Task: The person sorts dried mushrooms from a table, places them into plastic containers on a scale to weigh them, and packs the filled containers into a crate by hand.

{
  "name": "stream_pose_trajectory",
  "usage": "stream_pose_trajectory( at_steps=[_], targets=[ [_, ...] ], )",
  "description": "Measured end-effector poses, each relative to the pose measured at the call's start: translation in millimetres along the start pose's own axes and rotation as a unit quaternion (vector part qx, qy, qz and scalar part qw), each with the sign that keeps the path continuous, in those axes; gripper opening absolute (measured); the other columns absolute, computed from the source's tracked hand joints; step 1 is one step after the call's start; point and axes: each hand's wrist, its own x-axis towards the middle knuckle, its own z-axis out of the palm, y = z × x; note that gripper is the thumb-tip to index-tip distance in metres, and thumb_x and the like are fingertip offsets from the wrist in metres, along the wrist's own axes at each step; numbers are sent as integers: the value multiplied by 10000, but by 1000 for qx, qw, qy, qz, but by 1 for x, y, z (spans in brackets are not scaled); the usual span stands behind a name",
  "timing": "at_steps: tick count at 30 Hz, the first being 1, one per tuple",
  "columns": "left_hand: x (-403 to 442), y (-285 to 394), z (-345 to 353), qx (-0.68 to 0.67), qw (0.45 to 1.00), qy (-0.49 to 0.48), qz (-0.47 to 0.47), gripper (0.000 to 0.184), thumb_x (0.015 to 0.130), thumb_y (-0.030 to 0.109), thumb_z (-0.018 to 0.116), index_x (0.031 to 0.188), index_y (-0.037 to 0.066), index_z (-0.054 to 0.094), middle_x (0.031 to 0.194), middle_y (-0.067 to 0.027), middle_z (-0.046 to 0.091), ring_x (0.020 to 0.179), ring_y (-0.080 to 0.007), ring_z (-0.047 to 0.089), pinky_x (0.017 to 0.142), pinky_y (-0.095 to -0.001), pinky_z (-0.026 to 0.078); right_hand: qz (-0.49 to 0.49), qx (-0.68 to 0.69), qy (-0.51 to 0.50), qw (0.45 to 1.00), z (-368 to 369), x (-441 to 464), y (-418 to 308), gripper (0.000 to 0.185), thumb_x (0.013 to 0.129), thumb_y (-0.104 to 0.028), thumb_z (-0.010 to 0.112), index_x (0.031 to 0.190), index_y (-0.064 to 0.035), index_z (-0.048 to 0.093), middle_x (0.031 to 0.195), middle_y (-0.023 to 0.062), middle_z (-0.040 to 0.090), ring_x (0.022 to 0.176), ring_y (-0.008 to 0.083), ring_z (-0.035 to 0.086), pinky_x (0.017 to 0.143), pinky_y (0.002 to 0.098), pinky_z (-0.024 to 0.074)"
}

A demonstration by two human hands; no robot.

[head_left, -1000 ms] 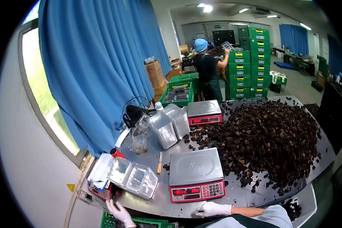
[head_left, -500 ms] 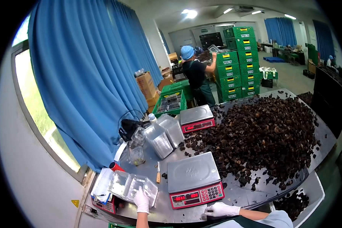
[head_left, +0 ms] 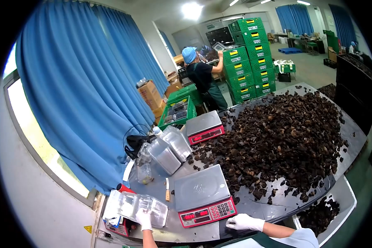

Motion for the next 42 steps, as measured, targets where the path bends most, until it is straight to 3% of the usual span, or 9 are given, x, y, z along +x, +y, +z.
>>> stream_pose_trajectory(
  at_steps=[9,13,19,21,23,25,32,37,42],
  targets=[
    [-4,71,-41,-43,978,199,-49,232,705,102,771,873,15,638,782,-98,638,708,-256,608,709,-379,497,54,-9,22,998,-19,-48,21,364,920,-452,475,1095,-184,648,930,140,688,861,340,656,801,436,511],
    [-26,131,-30,-118,957,230,133,123,741,25,721,828,27,634,852,-84,630,778,-203,601,731,-332,490,85,4,0,996,-24,-59,37,386,928,-477,465,1132,-201,640,971,154,681,909,357,642,822,427,508],
    [-68,199,42,-187,958,25,218,117,716,32,706,797,68,629,1054,-128,611,1037,-296,570,908,-393,453,106,23,31,994,-39,-82,48,367,928,-434,466,1096,-162,646,930,135,688,875,335,651,782,430,510],
    [-78,198,71,-125,954,-58,265,124,752,149,724,807,78,639,1080,-142,631,1060,-313,575,934,-402,442,117,18,31,992,-44,-91,50,360,930,-426,463,1102,-167,644,930,130,689,886,334,647,792,423,506],
    [-96,205,82,-25,953,-247,174,347,731,389,746,862,81,655,979,-121,642,978,-307,593,840,-410,477,132,29,39,990,-46,-99,57,348,927,-422,463,1082,-170,647,927,119,690,885,326,647,794,416,503],
    [-113,208,88,59,921,-232,306,431,718,462,746,910,83,670,945,-116,640,938,-299,595,805,-413,486,137,37,55,988,-43,-106,66,342,925,-421,466,1069,-169,647,926,113,691,887,321,647,793,412,502],
    [-119,230,79,85,917,-294,257,548,742,524,702,1036,64,664,1109,-151,621,1020,-317,588,868,-411,479,142,66,93,983,-40,-122,88,332,916,-420,476,1029,-159,646,920,105,690,880,315,645,780,404,499],
    [-170,267,87,-134,928,-141,319,436,753,261,764,1108,48,630,1273,-204,541,1160,-360,520,990,-436,415,152,44,105,982,-44,-129,102,322,917,-398,479,1029,-146,646,897,121,685,857,321,645,764,415,500],
    [-275,302,104,-190,858,-321,353,514,776,284,748,1194,33,584,1317,-213,508,1238,-362,472,1044,-431,373,178,-13,153,972,-50,-137,111,294,886,-367,541,998,-127,667,863,138,682,819,327,652,718,423,517]
  ],
)
